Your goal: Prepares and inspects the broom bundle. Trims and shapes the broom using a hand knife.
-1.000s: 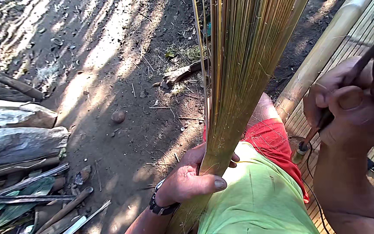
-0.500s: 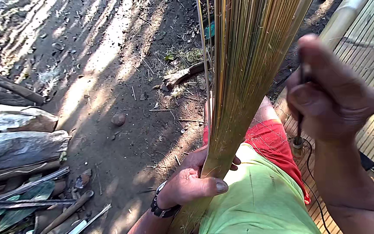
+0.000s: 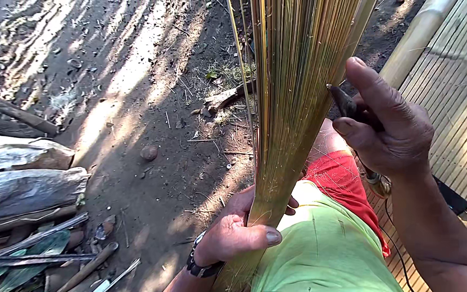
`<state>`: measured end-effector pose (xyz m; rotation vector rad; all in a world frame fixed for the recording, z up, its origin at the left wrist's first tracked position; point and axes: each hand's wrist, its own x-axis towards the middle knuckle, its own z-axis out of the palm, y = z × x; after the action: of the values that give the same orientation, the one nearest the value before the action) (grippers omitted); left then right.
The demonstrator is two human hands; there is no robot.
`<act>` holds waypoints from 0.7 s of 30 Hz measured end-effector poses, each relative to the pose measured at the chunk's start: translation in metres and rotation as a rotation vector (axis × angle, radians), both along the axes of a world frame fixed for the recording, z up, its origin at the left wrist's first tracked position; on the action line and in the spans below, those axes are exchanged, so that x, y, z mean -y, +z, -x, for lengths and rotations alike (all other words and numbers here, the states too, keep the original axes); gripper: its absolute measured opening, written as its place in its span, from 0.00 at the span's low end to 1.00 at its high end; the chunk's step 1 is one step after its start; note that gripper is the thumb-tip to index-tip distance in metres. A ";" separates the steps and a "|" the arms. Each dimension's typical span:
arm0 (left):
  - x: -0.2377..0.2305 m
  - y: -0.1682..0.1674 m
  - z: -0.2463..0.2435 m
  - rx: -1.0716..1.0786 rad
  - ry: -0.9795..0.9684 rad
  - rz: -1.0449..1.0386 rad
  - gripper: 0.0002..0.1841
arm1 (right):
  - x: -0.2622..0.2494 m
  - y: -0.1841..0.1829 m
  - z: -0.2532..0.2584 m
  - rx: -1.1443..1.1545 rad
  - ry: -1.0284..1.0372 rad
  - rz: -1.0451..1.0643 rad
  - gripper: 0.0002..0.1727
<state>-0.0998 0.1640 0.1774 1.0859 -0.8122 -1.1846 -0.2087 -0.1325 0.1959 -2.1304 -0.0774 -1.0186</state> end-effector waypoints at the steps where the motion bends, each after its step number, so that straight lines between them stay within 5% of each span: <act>1: 0.000 0.000 0.000 -0.003 0.005 0.006 0.30 | 0.001 0.002 -0.001 -0.002 -0.015 0.018 0.31; 16: -0.001 -0.004 0.002 0.000 0.001 -0.010 0.27 | 0.001 0.013 -0.010 0.034 0.025 0.063 0.24; 21: -0.002 -0.005 0.001 0.005 0.007 -0.001 0.28 | 0.022 0.013 0.005 0.078 -0.004 -0.269 0.23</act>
<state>-0.1011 0.1662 0.1725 1.0927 -0.8112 -1.1766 -0.2138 -0.1542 0.2089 -1.8481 0.0251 -1.0516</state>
